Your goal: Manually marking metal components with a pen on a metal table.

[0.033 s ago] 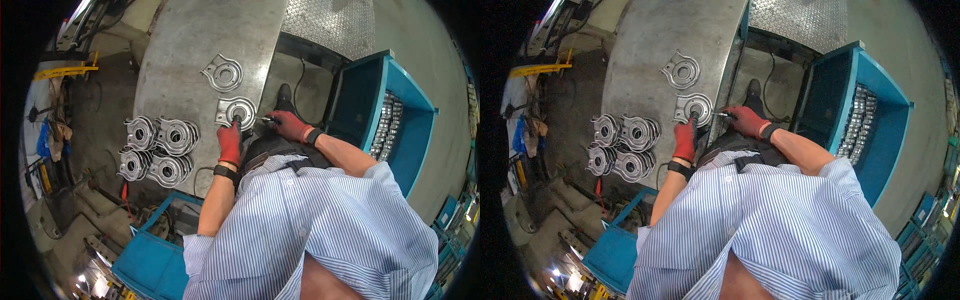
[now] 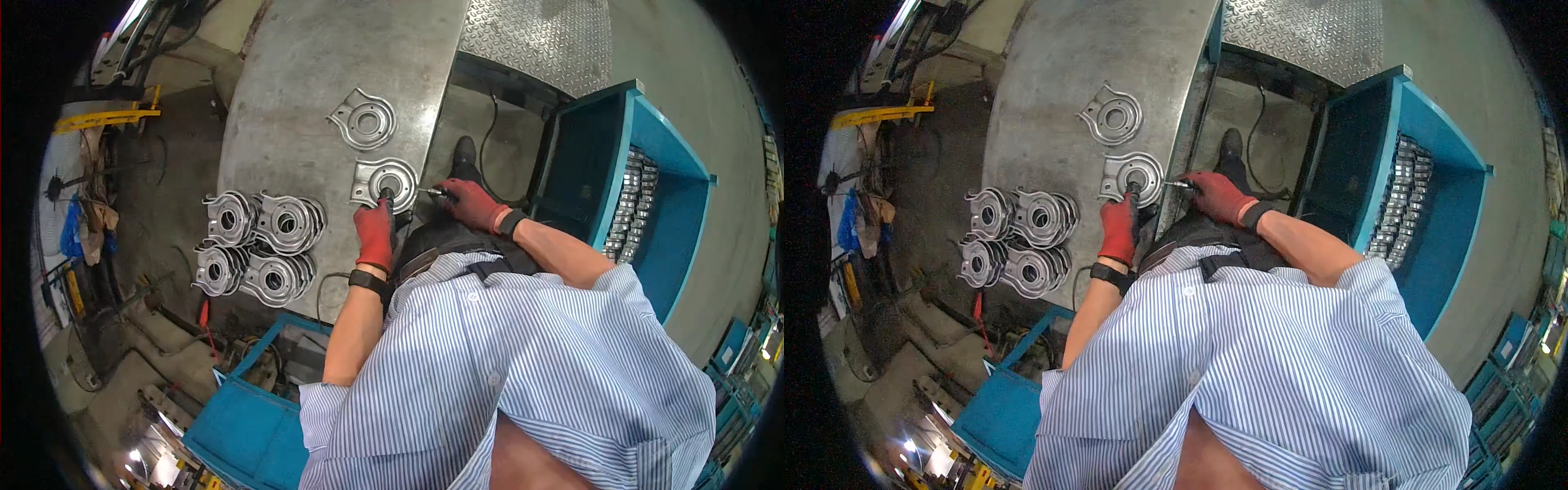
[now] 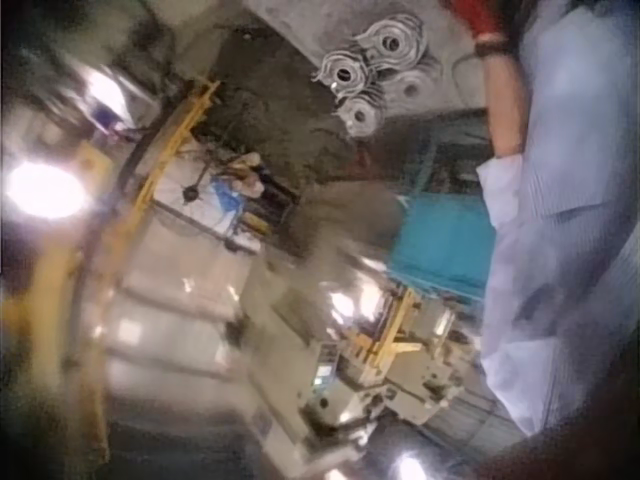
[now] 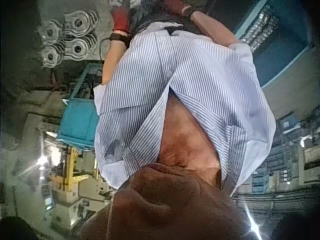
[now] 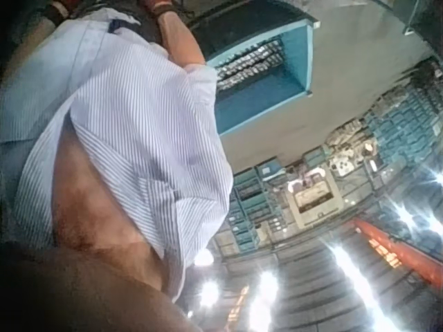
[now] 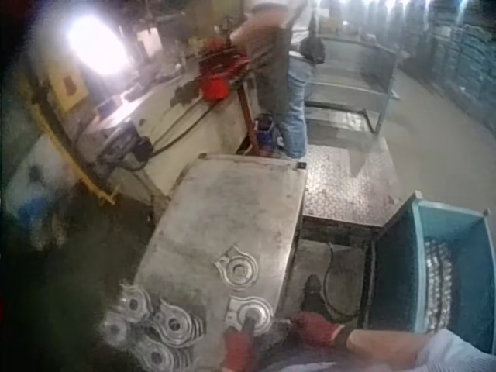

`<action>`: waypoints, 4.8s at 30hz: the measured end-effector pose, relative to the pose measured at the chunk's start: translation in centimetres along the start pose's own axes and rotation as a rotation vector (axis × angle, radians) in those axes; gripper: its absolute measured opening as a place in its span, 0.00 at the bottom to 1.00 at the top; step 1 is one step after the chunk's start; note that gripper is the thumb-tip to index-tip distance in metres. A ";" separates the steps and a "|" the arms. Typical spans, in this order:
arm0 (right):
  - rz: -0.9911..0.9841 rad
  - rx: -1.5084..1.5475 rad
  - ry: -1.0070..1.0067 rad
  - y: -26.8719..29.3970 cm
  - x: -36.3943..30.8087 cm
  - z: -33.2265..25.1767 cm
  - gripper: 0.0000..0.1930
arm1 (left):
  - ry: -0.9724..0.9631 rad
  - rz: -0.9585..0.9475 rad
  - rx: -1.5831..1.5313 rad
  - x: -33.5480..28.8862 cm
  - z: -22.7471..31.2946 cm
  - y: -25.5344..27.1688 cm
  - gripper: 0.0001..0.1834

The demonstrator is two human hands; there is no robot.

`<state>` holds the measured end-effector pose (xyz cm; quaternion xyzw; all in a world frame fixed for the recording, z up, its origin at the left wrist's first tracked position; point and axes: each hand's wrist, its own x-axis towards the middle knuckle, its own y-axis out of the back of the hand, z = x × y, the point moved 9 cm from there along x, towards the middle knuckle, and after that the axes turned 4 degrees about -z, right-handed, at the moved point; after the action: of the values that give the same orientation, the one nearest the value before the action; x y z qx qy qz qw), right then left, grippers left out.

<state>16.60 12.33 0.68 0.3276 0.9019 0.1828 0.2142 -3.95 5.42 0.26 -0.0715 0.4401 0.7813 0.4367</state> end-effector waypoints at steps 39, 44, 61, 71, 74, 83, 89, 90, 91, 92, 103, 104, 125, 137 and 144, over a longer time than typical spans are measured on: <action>-0.007 -0.115 0.128 -1.4 1.2 2.1 0.21 | -0.069 -0.054 -0.188 3.7 -4.8 -2.6 0.23; 0.000 -0.092 0.138 -1.2 1.1 2.1 0.22 | -0.086 0.059 0.015 1.4 -1.7 -0.8 0.23; 0.106 0.090 -0.017 3.0 -0.6 0.5 0.17 | -0.190 0.280 0.044 -7.5 -1.4 12.4 0.21; 0.007 -0.009 0.041 2.0 -0.5 0.4 0.18 | -0.226 0.750 0.562 -9.2 -6.1 27.2 0.23; 0.008 -0.003 0.032 2.1 -0.7 0.6 0.18 | -0.106 0.647 0.598 -7.1 -8.0 27.3 0.23; 0.073 -0.019 0.039 3.8 -1.8 1.4 0.18 | -0.050 0.654 0.672 -7.4 -9.3 26.4 0.25; 0.148 -0.003 -0.086 5.2 -2.0 3.8 0.20 | -0.355 0.600 0.176 -9.8 4.7 21.2 0.22; 0.153 0.007 -0.090 5.3 -1.9 3.9 0.20 | -0.279 0.429 0.105 -8.0 4.9 18.3 0.23; 0.159 0.018 -0.096 5.5 -2.0 3.9 0.20 | -0.201 0.259 0.038 -6.0 5.1 15.0 0.23; 0.161 0.034 -0.119 5.7 -2.0 4.1 0.20 | -0.315 0.228 0.025 -5.0 7.5 12.3 0.25; 0.259 0.070 -0.177 8.2 -3.4 4.5 0.19 | -0.093 0.252 0.415 9.2 11.1 0.9 0.42; 0.269 0.078 -0.179 8.4 -3.5 4.4 0.19 | -0.062 0.212 0.395 10.2 10.4 0.6 0.42; 0.094 -0.050 0.044 2.5 1.2 3.8 0.20 | -0.190 0.048 0.114 3.0 5.2 -2.9 0.22; 0.166 -0.072 0.051 2.4 1.6 3.6 0.19 | -0.215 0.031 0.161 3.8 4.2 -4.1 0.24; 0.166 -0.058 0.026 2.7 1.9 3.5 0.19 | -0.224 0.074 0.265 4.0 4.2 -4.1 0.23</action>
<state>18.41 16.20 -1.50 0.3923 0.8688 0.2302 0.1959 -2.19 11.98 -1.77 0.0907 0.4903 0.7350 0.4594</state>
